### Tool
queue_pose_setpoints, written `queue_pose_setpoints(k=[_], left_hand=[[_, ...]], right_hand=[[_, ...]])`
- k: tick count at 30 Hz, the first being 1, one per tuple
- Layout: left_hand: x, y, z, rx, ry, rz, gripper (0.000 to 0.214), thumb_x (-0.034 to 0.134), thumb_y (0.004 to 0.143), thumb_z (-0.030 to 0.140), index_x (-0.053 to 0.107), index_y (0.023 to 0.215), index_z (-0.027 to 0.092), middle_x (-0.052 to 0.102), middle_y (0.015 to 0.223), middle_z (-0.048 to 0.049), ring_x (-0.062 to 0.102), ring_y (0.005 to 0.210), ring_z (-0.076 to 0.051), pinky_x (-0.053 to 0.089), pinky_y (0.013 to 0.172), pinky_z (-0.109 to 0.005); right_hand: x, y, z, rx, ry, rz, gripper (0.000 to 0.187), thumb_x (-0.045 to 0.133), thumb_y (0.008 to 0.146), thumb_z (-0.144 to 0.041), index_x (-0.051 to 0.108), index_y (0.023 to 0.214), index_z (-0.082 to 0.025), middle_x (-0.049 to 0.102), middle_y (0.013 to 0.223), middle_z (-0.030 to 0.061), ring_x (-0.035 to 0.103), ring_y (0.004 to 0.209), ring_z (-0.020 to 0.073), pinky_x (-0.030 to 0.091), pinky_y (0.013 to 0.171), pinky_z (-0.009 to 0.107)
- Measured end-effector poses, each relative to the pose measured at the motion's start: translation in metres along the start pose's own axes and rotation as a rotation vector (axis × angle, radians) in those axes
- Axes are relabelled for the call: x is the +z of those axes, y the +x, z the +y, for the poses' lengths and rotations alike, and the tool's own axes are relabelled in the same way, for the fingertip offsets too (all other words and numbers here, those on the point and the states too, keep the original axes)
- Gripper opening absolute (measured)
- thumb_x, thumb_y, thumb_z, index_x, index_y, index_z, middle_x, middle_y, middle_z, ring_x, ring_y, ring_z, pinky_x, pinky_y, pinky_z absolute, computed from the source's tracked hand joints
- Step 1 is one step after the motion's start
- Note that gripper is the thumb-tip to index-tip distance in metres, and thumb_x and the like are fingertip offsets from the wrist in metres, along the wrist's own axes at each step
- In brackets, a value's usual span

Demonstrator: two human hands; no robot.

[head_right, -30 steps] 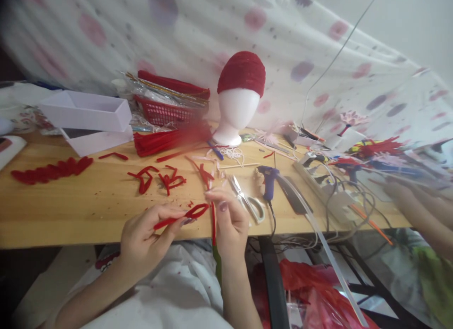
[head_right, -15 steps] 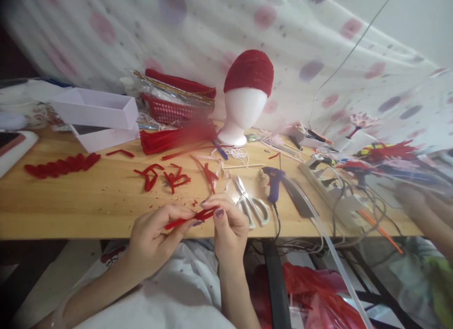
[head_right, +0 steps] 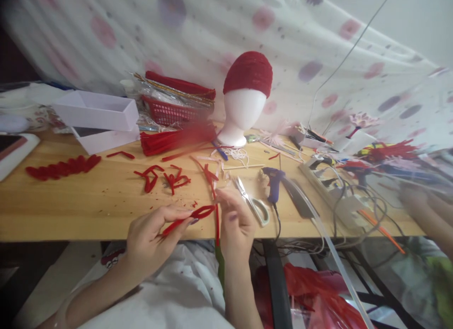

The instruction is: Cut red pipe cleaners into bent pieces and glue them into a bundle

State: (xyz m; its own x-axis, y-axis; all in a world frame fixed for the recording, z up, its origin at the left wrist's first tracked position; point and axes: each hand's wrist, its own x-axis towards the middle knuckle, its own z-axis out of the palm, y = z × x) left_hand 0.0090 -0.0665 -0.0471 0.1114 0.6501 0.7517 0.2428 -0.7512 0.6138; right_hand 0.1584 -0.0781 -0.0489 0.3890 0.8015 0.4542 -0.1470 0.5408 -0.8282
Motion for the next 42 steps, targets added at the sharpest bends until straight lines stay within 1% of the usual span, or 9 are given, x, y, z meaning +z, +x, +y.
queue_pose_setpoints(k=[4, 10, 20, 24, 28, 31, 35, 39, 42], left_hand=[[0.002, 0.000, 0.001, 0.010, -0.014, -0.022, 0.011, 0.068, 0.087, 0.012, 0.066, 0.091, 0.022, 0.082, 0.081, -0.0012, 0.078, 0.071, -0.014, 0.058, 0.067, -0.017], [0.002, 0.001, 0.000, 0.018, -0.039, -0.021, 0.009, 0.067, 0.089, 0.014, 0.065, 0.087, 0.022, 0.080, 0.076, 0.0002, 0.076, 0.066, -0.013, 0.057, 0.063, -0.017], [0.000, 0.004, -0.010, 0.027, 0.006, 0.003, 0.011, 0.065, 0.090, 0.008, 0.068, 0.094, 0.018, 0.080, 0.084, -0.0015, 0.076, 0.077, -0.010, 0.056, 0.076, -0.013], [-0.006, 0.010, -0.016, 0.016, 0.078, -0.008, 0.017, 0.064, 0.089, 0.005, 0.071, 0.098, 0.017, 0.081, 0.090, -0.0041, 0.077, 0.083, -0.012, 0.055, 0.080, -0.014], [-0.016, 0.013, -0.030, -0.043, 0.210, 0.021, 0.024, 0.059, 0.091, 0.005, 0.073, 0.108, 0.015, 0.082, 0.099, -0.0059, 0.077, 0.087, -0.014, 0.056, 0.083, -0.019], [-0.034, 0.017, -0.047, -0.040, 0.315, 0.056, 0.027, 0.059, 0.090, 0.004, 0.075, 0.108, 0.016, 0.081, 0.102, -0.0067, 0.075, 0.092, -0.017, 0.056, 0.087, -0.025], [-0.068, 0.023, -0.068, -0.030, 0.462, 0.120, 0.018, 0.068, 0.085, 0.007, 0.080, 0.091, 0.018, 0.079, 0.088, -0.0063, 0.070, 0.086, -0.022, 0.055, 0.084, -0.036], [-0.088, 0.024, -0.073, -0.130, 0.416, 0.166, 0.013, 0.073, 0.082, 0.011, 0.080, 0.089, 0.019, 0.079, 0.086, -0.0052, 0.070, 0.085, -0.021, 0.056, 0.082, -0.036], [-0.083, 0.021, -0.066, -0.120, 0.329, 0.183, 0.015, 0.071, 0.083, 0.011, 0.079, 0.093, 0.019, 0.079, 0.089, -0.0054, 0.070, 0.087, -0.020, 0.056, 0.083, -0.035]], right_hand=[[-0.004, -0.003, 0.007, 0.099, 0.008, -0.266, 0.022, 0.076, 0.085, -0.048, 0.082, 0.099, -0.031, 0.070, 0.100, 0.0070, 0.064, 0.092, 0.0243, 0.052, 0.083, 0.038], [0.001, -0.004, 0.012, 0.070, 0.075, -0.319, 0.012, 0.075, 0.088, -0.041, 0.083, 0.088, -0.031, 0.068, 0.087, 0.0042, 0.062, 0.085, 0.0209, 0.049, 0.077, 0.034], [-0.029, 0.021, -0.006, -0.040, 0.090, 0.218, 0.020, 0.087, 0.075, -0.042, 0.078, 0.072, -0.025, 0.064, 0.081, -0.0013, 0.061, 0.076, 0.0125, 0.053, 0.074, 0.025], [-0.030, 0.019, -0.005, 0.028, -0.055, 0.198, 0.046, 0.070, 0.089, -0.054, 0.067, 0.057, -0.021, 0.059, 0.067, 0.0005, 0.060, 0.069, 0.0149, 0.050, 0.065, 0.027], [-0.023, 0.013, -0.003, 0.004, -0.372, 0.109, 0.021, 0.076, 0.086, -0.041, 0.076, 0.096, -0.022, 0.068, 0.074, 0.0022, 0.062, 0.066, 0.0166, 0.046, 0.054, 0.026], [-0.026, 0.014, 0.000, 0.046, -0.508, 0.047, 0.043, 0.070, 0.091, -0.034, 0.064, 0.133, -0.023, 0.057, 0.053, -0.0064, 0.049, 0.041, 0.0123, 0.038, 0.042, 0.023], [-0.034, 0.018, 0.003, -0.093, -0.701, -0.085, 0.042, 0.064, 0.094, -0.031, 0.062, 0.135, -0.024, 0.073, 0.075, 0.0014, 0.069, 0.068, 0.0197, 0.054, 0.064, 0.032], [-0.015, 0.018, -0.003, -0.209, -0.826, -0.110, 0.015, 0.066, 0.092, -0.030, 0.073, 0.103, -0.024, 0.078, 0.090, 0.0060, 0.073, 0.085, 0.0248, 0.055, 0.078, 0.037], [0.022, 0.016, -0.005, -0.057, -0.754, -0.158, 0.024, 0.065, 0.092, -0.039, 0.070, 0.107, -0.021, 0.076, 0.091, 0.0076, 0.072, 0.077, 0.0229, 0.053, 0.064, 0.032]])
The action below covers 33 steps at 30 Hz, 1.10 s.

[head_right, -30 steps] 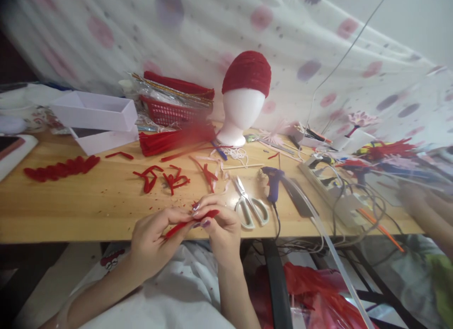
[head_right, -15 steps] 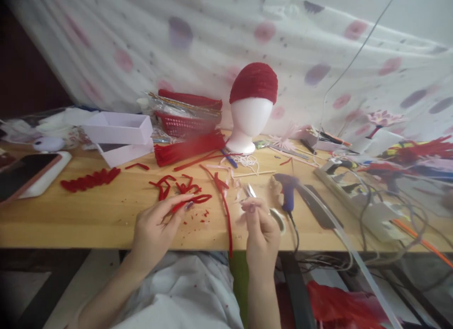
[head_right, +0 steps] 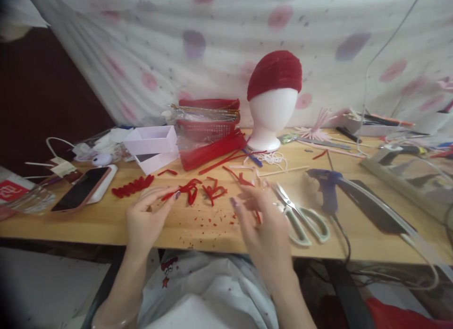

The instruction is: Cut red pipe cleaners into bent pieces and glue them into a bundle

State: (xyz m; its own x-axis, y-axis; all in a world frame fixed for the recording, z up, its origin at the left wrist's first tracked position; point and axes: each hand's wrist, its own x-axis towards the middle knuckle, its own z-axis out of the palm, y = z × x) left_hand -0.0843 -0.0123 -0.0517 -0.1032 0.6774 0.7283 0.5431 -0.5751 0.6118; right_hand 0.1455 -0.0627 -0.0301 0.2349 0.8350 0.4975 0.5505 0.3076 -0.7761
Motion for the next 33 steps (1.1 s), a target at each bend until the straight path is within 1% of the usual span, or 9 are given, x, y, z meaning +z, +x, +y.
queue_pose_setpoints(k=[3, 7, 11, 16, 21, 25, 27, 30, 33], left_hand=[[0.007, -0.006, 0.014, 0.078, -0.037, -0.018, 0.019, 0.069, 0.085, 0.008, 0.078, 0.097, 0.020, 0.079, 0.092, -0.0050, 0.070, 0.090, -0.020, 0.054, 0.094, -0.041], [0.011, -0.011, 0.024, 0.195, -0.013, -0.027, 0.021, 0.069, 0.085, 0.006, 0.077, 0.097, 0.021, 0.079, 0.090, -0.0035, 0.070, 0.089, -0.019, 0.048, 0.104, -0.045], [0.010, -0.013, 0.021, 0.233, 0.014, 0.002, 0.022, 0.069, 0.085, 0.005, 0.076, 0.096, 0.022, 0.079, 0.087, -0.0009, 0.070, 0.088, -0.018, 0.040, 0.113, -0.049], [0.007, -0.011, 0.015, 0.157, -0.032, 0.001, 0.020, 0.069, 0.085, 0.007, 0.077, 0.092, 0.024, 0.079, 0.086, -0.0007, 0.071, 0.087, -0.019, 0.045, 0.110, -0.048], [0.002, -0.011, 0.013, 0.053, -0.079, 0.032, 0.020, 0.068, 0.085, 0.009, 0.078, 0.093, 0.025, 0.080, 0.089, -0.0018, 0.071, 0.088, -0.020, 0.046, 0.109, -0.049], [0.000, -0.011, 0.013, 0.013, -0.122, 0.028, 0.019, 0.069, 0.085, 0.011, 0.078, 0.092, 0.026, 0.080, 0.090, -0.0019, 0.071, 0.088, -0.020, 0.047, 0.108, -0.048], [0.001, -0.011, 0.015, 0.008, -0.133, 0.023, 0.018, 0.069, 0.085, 0.012, 0.079, 0.091, 0.026, 0.080, 0.089, -0.0018, 0.071, 0.088, -0.020, 0.049, 0.105, -0.047], [0.003, -0.014, 0.020, -0.047, -0.177, -0.008, 0.017, 0.069, 0.084, 0.014, 0.079, 0.089, 0.026, 0.080, 0.089, -0.0011, 0.073, 0.087, -0.020, 0.050, 0.105, -0.045], [0.006, -0.020, 0.026, -0.195, -0.263, -0.067, 0.017, 0.069, 0.083, 0.015, 0.079, 0.090, 0.027, 0.082, 0.093, -0.0008, 0.075, 0.090, -0.020, 0.050, 0.107, -0.044]], right_hand=[[0.035, 0.006, -0.018, 0.200, 0.325, -0.245, 0.032, 0.066, 0.089, -0.050, 0.068, 0.101, -0.020, 0.073, 0.089, 0.0065, 0.068, 0.071, 0.0193, 0.053, 0.059, 0.028], [0.063, 0.013, -0.018, 0.243, 0.560, -0.323, 0.028, 0.071, 0.085, -0.047, 0.071, 0.087, -0.020, 0.068, 0.098, 0.0074, 0.067, 0.085, 0.0206, 0.055, 0.069, 0.029], [0.064, 0.018, -0.009, 0.225, 0.602, -0.364, 0.021, 0.073, 0.084, -0.041, 0.071, 0.079, -0.021, 0.067, 0.116, 0.0088, 0.065, 0.105, 0.0238, 0.054, 0.078, 0.030], [0.060, 0.021, -0.002, 0.184, 0.607, -0.477, 0.015, 0.071, 0.085, -0.034, 0.075, 0.081, -0.021, 0.074, 0.109, 0.0083, 0.068, 0.104, 0.0239, 0.054, 0.088, 0.034], [0.053, 0.022, 0.003, 0.189, 0.421, -0.396, 0.019, 0.072, 0.085, -0.038, 0.077, 0.089, -0.020, 0.079, 0.089, 0.0068, 0.072, 0.083, 0.0235, 0.056, 0.077, 0.034], [0.044, 0.024, 0.004, 0.188, 0.361, -0.225, 0.052, 0.058, 0.096, -0.053, 0.065, 0.056, -0.020, 0.065, 0.051, 0.0024, 0.062, 0.054, 0.0167, 0.053, 0.064, 0.030], [0.042, 0.025, 0.003, 0.145, 0.436, -0.158, 0.046, 0.062, 0.093, -0.055, 0.071, 0.064, -0.020, 0.070, 0.060, 0.0031, 0.064, 0.061, 0.0166, 0.056, 0.068, 0.030], [0.044, 0.024, -0.001, 0.102, 0.657, -0.207, 0.037, 0.080, 0.081, -0.044, 0.076, 0.115, -0.030, 0.078, 0.108, 0.0049, 0.072, 0.093, 0.0207, 0.060, 0.080, 0.033], [0.048, 0.020, -0.003, 0.123, 0.718, -0.262, 0.024, 0.081, 0.082, -0.037, 0.081, 0.105, -0.032, 0.081, 0.102, 0.0037, 0.075, 0.094, 0.0227, 0.062, 0.080, 0.035]])
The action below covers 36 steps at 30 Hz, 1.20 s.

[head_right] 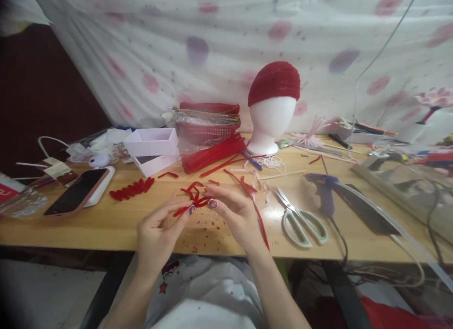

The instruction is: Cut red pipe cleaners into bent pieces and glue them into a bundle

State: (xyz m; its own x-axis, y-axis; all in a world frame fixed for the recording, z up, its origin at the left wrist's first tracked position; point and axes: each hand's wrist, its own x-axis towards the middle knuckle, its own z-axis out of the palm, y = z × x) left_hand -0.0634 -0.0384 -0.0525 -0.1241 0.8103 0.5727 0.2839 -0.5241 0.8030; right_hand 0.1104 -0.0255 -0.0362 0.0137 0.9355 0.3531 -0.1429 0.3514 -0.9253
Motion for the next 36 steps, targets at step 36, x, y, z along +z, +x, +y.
queue_pose_setpoints(k=[36], left_hand=[[0.016, -0.011, 0.026, 0.046, -0.047, -0.045, 0.024, 0.069, 0.078, 0.007, 0.082, 0.087, 0.025, 0.083, 0.085, -0.0005, 0.079, 0.070, -0.018, 0.065, 0.070, -0.024]], right_hand=[[0.009, -0.022, 0.014, -0.150, -0.180, 0.231, 0.021, 0.069, 0.090, -0.042, 0.080, 0.085, -0.024, 0.075, 0.070, 0.0028, 0.067, 0.057, 0.0179, 0.058, 0.056, 0.030]])
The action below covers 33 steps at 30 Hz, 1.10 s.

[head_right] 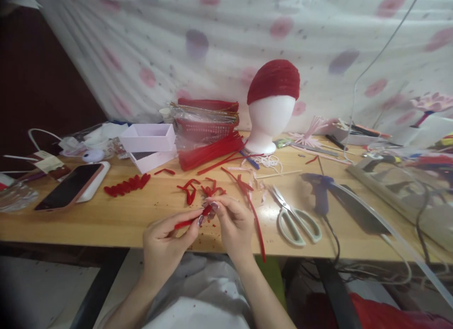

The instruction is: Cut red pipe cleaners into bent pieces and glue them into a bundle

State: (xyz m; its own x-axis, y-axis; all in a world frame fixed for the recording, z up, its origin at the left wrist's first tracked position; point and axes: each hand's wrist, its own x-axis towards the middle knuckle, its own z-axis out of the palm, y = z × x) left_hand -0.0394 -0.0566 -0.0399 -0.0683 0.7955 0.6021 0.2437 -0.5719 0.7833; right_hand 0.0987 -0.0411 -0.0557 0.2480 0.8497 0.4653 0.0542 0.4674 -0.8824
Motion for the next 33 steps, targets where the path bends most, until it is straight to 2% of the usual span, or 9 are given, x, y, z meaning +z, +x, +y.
queue_pose_setpoints(k=[3, 6, 9, 13, 17, 22, 26, 29, 33], left_hand=[[0.000, 0.000, 0.000, 0.013, -0.013, -0.016, 0.027, 0.068, 0.077, 0.004, 0.082, 0.089, 0.024, 0.083, 0.087, 0.0008, 0.079, 0.071, -0.016, 0.065, 0.073, -0.022], [0.000, 0.000, 0.000, 0.005, -0.012, -0.032, 0.027, 0.068, 0.078, 0.004, 0.081, 0.091, 0.024, 0.083, 0.088, 0.0020, 0.079, 0.073, -0.015, 0.064, 0.074, -0.020], [0.001, -0.001, -0.001, -0.002, -0.014, -0.020, 0.025, 0.071, 0.078, 0.005, 0.081, 0.090, 0.025, 0.083, 0.088, 0.0025, 0.079, 0.075, -0.013, 0.063, 0.075, -0.017], [0.004, -0.005, -0.005, -0.113, -0.135, -0.010, 0.031, 0.072, 0.078, 0.005, 0.077, 0.101, 0.025, 0.083, 0.098, 0.0022, 0.079, 0.083, -0.013, 0.062, 0.079, -0.016], [0.005, -0.009, -0.005, -0.172, -0.204, -0.034, 0.036, 0.073, 0.075, 0.003, 0.074, 0.103, 0.026, 0.083, 0.097, 0.0037, 0.079, 0.081, -0.012, 0.062, 0.075, -0.013], [0.003, -0.011, -0.003, -0.163, -0.203, -0.074, 0.033, 0.071, 0.079, 0.005, 0.074, 0.105, 0.025, 0.082, 0.102, 0.0014, 0.079, 0.083, -0.014, 0.063, 0.077, -0.016], [0.003, -0.013, -0.003, -0.168, -0.176, -0.082, 0.034, 0.072, 0.081, 0.009, 0.071, 0.113, 0.023, 0.083, 0.098, -0.0005, 0.080, 0.080, -0.016, 0.063, 0.076, -0.018], [0.003, -0.012, -0.004, -0.076, -0.075, -0.061, 0.030, 0.072, 0.081, 0.008, 0.072, 0.108, 0.022, 0.083, 0.099, -0.0017, 0.080, 0.081, -0.016, 0.063, 0.074, -0.016], [0.001, -0.008, -0.005, 0.215, 0.135, -0.043, 0.023, 0.070, 0.081, 0.003, 0.074, 0.097, 0.020, 0.083, 0.093, -0.0019, 0.079, 0.083, -0.015, 0.060, 0.083, -0.016]], right_hand=[[-0.002, 0.001, 0.003, 0.019, -0.017, 0.064, 0.026, 0.069, 0.090, -0.046, 0.080, 0.085, -0.024, 0.076, 0.071, 0.0035, 0.068, 0.057, 0.0185, 0.058, 0.057, 0.031], [-0.007, 0.006, 0.001, 0.046, 0.065, 0.072, 0.026, 0.073, 0.087, -0.049, 0.080, 0.088, -0.024, 0.080, 0.081, 0.0050, 0.074, 0.072, 0.0216, 0.061, 0.068, 0.034], [-0.010, 0.009, -0.004, 0.145, 0.189, -0.103, 0.029, 0.083, 0.077, -0.049, 0.081, 0.094, -0.026, 0.082, 0.091, 0.0060, 0.077, 0.085, 0.0246, 0.063, 0.076, 0.036], [-0.009, 0.006, -0.005, 0.302, 0.286, -0.238, 0.024, 0.088, 0.071, -0.047, 0.081, 0.079, -0.026, 0.082, 0.085, 0.0048, 0.076, 0.077, 0.0229, 0.063, 0.072, 0.034], [-0.006, 0.002, -0.001, 0.279, 0.405, -0.201, 0.020, 0.088, 0.071, -0.044, 0.079, 0.071, -0.026, 0.081, 0.079, 0.0026, 0.074, 0.074, 0.0207, 0.061, 0.071, 0.033], [-0.004, -0.001, 0.001, 0.297, 0.509, -0.168, 0.020, 0.089, 0.071, -0.040, 0.078, 0.069, -0.024, 0.078, 0.074, 0.0010, 0.068, 0.061, 0.0160, 0.057, 0.058, 0.027], [-0.007, 0.004, 0.001, 0.340, 0.522, -0.058, 0.022, 0.092, 0.067, -0.042, 0.080, 0.071, -0.023, 0.079, 0.076, 0.0031, 0.069, 0.068, 0.0157, 0.055, 0.066, 0.026], [-0.014, 0.013, 0.004, 0.363, 0.534, 0.092, 0.026, 0.093, 0.065, -0.045, 0.080, 0.071, -0.024, 0.077, 0.073, 0.0003, 0.063, 0.062, 0.0109, 0.051, 0.062, 0.021], [-0.024, 0.014, 0.006, 0.291, 0.440, 0.158, 0.033, 0.083, 0.075, -0.055, 0.076, 0.069, -0.023, 0.069, 0.067, -0.0019, 0.059, 0.062, 0.0109, 0.049, 0.063, 0.021]])
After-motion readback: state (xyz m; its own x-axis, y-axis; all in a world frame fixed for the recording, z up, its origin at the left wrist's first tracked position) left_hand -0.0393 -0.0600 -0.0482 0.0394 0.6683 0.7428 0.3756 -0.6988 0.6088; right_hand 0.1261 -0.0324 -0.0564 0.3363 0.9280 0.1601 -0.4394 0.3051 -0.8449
